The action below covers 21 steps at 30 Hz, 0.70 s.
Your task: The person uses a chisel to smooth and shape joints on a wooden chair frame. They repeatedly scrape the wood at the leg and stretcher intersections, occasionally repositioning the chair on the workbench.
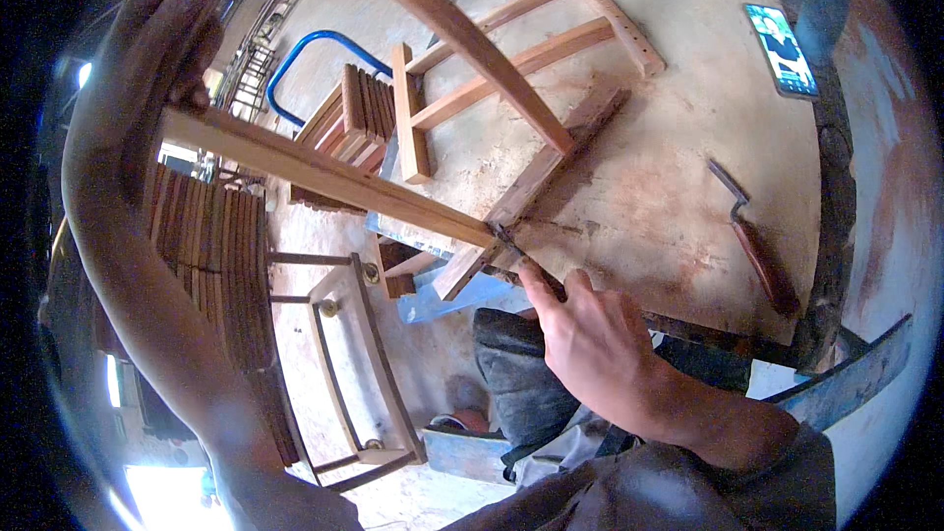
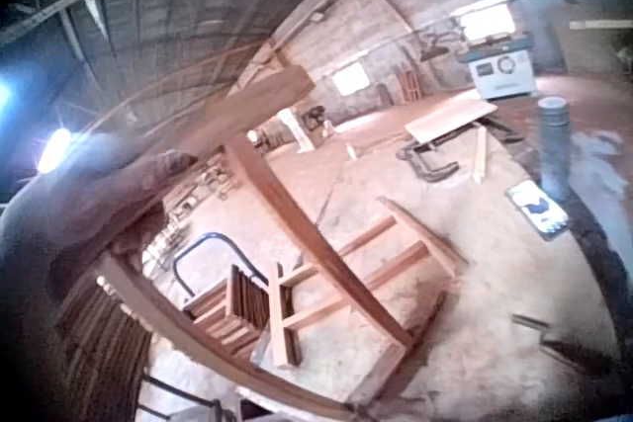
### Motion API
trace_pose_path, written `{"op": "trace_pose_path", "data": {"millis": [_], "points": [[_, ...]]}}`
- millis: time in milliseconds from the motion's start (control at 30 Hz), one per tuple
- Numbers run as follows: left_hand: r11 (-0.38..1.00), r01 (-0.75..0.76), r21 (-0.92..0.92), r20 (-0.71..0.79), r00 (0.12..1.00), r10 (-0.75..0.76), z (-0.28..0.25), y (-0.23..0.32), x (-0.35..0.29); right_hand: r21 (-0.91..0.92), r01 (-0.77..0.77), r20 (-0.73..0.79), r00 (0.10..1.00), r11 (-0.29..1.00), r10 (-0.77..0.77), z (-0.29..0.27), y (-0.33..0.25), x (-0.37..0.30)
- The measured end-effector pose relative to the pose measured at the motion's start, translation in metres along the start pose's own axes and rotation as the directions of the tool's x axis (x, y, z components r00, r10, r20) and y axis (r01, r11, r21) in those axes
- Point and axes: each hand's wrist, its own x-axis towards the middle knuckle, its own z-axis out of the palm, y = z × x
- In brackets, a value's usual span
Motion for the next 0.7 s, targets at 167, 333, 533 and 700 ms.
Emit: {"op": "trace_pose_path", "data": {"millis": [167,333,533,700], "points": [[0.976,0.179,-0.126,-0.027,0.983,-0.184,0.017,0.041,-0.001,-0.044,-0.068,-0.07,0.995,0.997,0.065,0.014,0.0,0.015],[0.916,-0.23,0.329,0.062,0.973,0.222,-0.016,-0.003,-0.014,0.085,-0.065,0.053,0.997,0.994,0.061,-0.005,-0.035,-0.023],[0.899,-0.384,0.212,0.23,0.913,0.336,-0.031,-0.018,0.001,-0.021,-0.058,0.01,0.998,0.998,0.058,0.016,-0.039,-0.01],[0.872,-0.416,0.258,0.223,0.904,0.365,-0.03,-0.017,-0.002,-0.132,-0.08,-0.015,0.997,0.988,0.079,0.023,-0.051,-0.001]]}}
